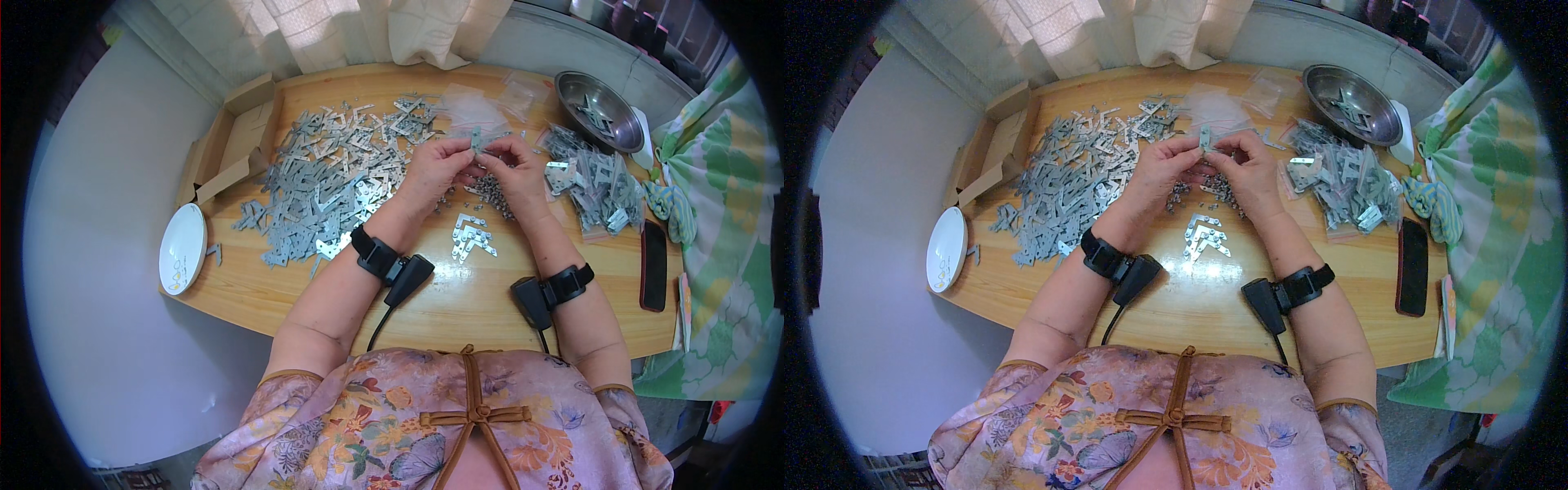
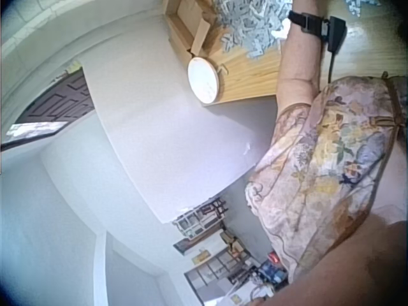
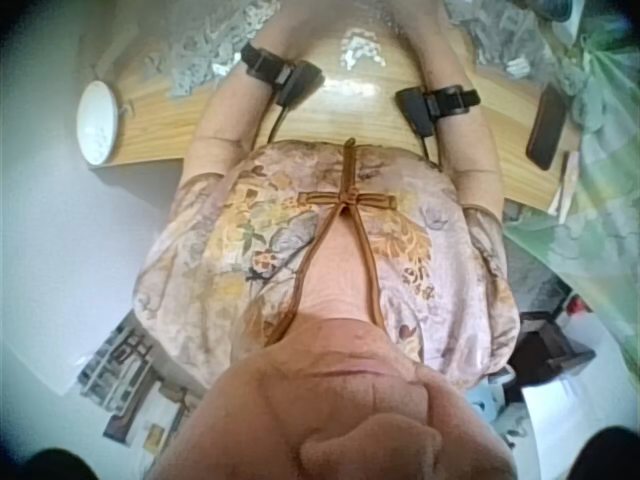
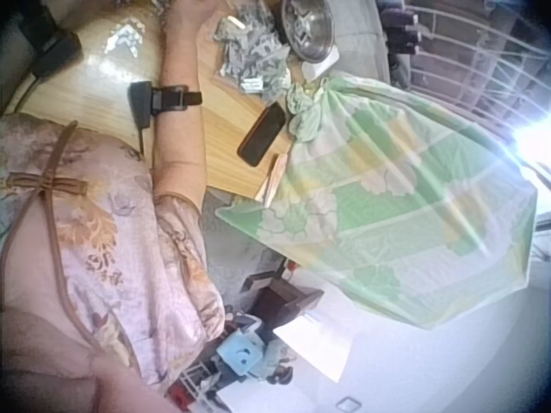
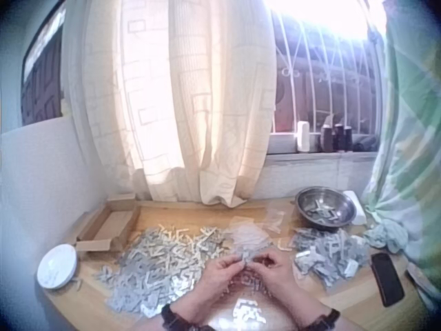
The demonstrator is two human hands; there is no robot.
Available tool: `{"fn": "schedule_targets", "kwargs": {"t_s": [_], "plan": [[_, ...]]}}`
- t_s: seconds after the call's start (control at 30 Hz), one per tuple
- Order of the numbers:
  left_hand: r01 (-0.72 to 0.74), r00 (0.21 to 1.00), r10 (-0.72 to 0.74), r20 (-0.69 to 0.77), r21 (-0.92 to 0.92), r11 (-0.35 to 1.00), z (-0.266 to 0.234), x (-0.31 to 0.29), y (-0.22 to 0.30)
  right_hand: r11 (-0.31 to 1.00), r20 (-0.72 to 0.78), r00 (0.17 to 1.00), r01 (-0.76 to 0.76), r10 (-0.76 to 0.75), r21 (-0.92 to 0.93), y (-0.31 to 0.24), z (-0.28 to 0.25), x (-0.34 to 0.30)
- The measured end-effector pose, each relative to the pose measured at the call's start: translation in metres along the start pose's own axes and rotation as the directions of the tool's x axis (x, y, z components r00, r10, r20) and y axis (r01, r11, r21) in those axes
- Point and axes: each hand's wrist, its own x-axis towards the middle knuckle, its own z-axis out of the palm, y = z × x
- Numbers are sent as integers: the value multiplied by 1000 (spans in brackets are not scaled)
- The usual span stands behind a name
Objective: Sort small metal brackets and screws from a pile on a table.
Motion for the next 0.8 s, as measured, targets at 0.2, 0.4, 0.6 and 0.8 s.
{"fn": "schedule_targets", "kwargs": {"t_s": [0.2,0.4,0.6,0.8], "plan": [[0,1000,0,5,-16,1000,-1,0,-1,962,-4,974,222,-226,-158,-2,-1,0],[-6,1000,6,16,-30,1000,-2,2,-3,812,65,889,441,-453,-383,-5,-2,2],[4,1000,-5,-6,-30,1000,0,1,-3,754,90,852,501,-516,-424,-6,-3,3],[-2,1000,1,-6,-46,999,-1,1,-5,978,6,986,163,-164,-129,0,-1,0]]}}
